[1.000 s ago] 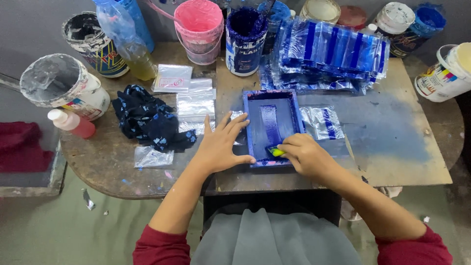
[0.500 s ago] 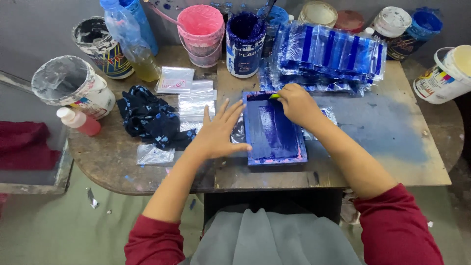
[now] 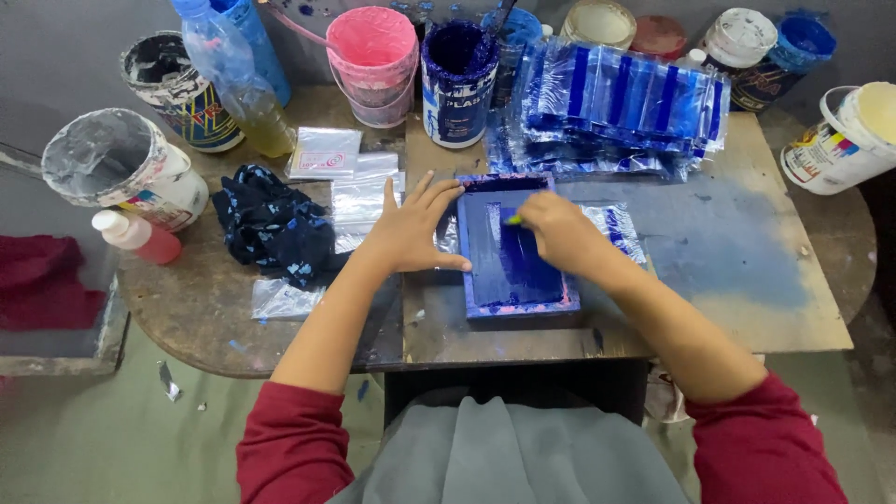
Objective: Applying blue ink to a screen printing frame using a sponge on a workbench
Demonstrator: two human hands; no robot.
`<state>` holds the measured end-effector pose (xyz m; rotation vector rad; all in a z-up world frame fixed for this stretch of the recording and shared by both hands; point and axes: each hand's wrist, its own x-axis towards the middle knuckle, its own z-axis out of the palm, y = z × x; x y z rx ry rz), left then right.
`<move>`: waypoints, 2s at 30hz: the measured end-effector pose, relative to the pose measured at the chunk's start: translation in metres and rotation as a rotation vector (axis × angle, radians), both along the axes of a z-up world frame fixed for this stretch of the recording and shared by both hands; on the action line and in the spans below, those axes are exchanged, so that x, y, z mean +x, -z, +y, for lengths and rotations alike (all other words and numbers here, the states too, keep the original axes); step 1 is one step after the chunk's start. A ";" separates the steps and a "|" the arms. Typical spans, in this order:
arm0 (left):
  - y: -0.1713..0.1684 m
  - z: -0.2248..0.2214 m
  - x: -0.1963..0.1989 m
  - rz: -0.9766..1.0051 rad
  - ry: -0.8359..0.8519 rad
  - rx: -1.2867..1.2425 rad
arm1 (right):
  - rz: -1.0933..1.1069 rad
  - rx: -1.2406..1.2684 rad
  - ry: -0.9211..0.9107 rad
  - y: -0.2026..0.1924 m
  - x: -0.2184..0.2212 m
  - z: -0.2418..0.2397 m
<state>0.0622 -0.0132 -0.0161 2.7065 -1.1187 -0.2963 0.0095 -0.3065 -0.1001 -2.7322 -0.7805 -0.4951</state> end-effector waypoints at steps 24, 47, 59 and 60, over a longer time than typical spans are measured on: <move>0.008 0.004 0.002 0.083 0.004 -0.127 | -0.129 0.013 0.022 0.026 0.068 0.005; 0.018 0.005 0.001 0.013 0.001 -0.153 | -0.178 0.093 0.059 -0.011 0.042 0.030; 0.018 0.006 0.003 0.044 0.007 -0.186 | -0.104 0.062 -0.055 -0.012 -0.008 0.054; 0.017 0.006 0.002 0.045 0.001 -0.184 | -0.066 0.058 -0.118 -0.018 -0.025 0.056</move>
